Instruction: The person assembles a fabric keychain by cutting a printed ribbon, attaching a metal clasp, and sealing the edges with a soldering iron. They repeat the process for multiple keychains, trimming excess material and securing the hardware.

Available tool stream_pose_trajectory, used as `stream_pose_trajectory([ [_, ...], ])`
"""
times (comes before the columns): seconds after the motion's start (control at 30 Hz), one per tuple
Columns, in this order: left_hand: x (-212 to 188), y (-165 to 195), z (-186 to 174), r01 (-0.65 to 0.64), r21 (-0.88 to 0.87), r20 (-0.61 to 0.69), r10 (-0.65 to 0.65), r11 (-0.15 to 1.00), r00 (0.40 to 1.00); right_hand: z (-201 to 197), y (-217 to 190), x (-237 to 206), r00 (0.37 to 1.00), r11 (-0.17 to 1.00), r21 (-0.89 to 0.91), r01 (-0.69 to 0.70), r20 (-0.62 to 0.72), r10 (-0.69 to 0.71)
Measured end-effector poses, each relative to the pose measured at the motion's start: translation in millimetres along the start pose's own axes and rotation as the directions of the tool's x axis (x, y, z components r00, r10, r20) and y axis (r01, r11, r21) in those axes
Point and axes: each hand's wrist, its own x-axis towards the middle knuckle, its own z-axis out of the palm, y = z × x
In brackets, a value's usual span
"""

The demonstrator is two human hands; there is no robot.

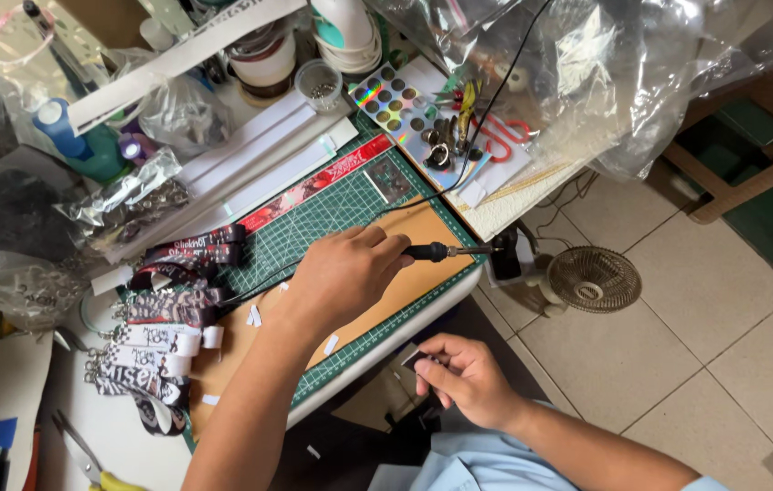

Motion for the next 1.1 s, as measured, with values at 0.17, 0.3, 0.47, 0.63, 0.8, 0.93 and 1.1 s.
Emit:
stream_pose_trajectory([
  [0.17, -17.7, -2.2, -2.0, 0.113, -0.109, -0.037, -0.118, 0.988, 0.992, -7.1, -10.4, 12.7, 0.978, 0.994, 0.092, 0.061, -0.204, -0.041],
  [0.3, -45.0, -3.3, -4.7, 0.248, -0.343, -0.03, -0.275, 0.906, 0.961, -29.6, -24.6, 25.6, 0.926, 0.98, 0.091, 0.179, -0.352, -0.136],
  [0.47, -73.6, -3.7, 7.2, 0.289, -0.426, -0.156, -0.384, 0.857, 0.91, -45.3, -29.6, 41.3, 0.948, 0.965, 0.137, 0.224, -0.262, -0.183],
  [0.63, -63.3, -31.4, 15.8, 0.359, -0.393, -0.239, -0.471, 0.847, 0.849, -39.4, -37.8, 71.2, 0.927, 0.934, -0.294, 0.203, -0.25, -0.28],
  [0.8, -35.0, -52.8, 19.1, 0.386, -0.36, -0.274, -0.492, 0.849, 0.826, -18.7, -61.3, 88.1, 0.786, 0.425, -0.873, 0.237, -0.085, -0.612],
  [0.93, -28.4, -50.2, 26.2, 0.471, -0.325, -0.204, -0.547, 0.82, 0.812, -2.4, -71.1, 82.2, 0.747, 0.358, -0.896, 0.264, -0.045, -0.663],
  [1.1, -30.8, -54.7, 26.2, 0.448, -0.282, -0.274, -0.518, 0.849, 0.81, -2.2, -77.6, 78.7, 0.799, 0.39, -0.88, 0.272, -0.019, -0.601],
])
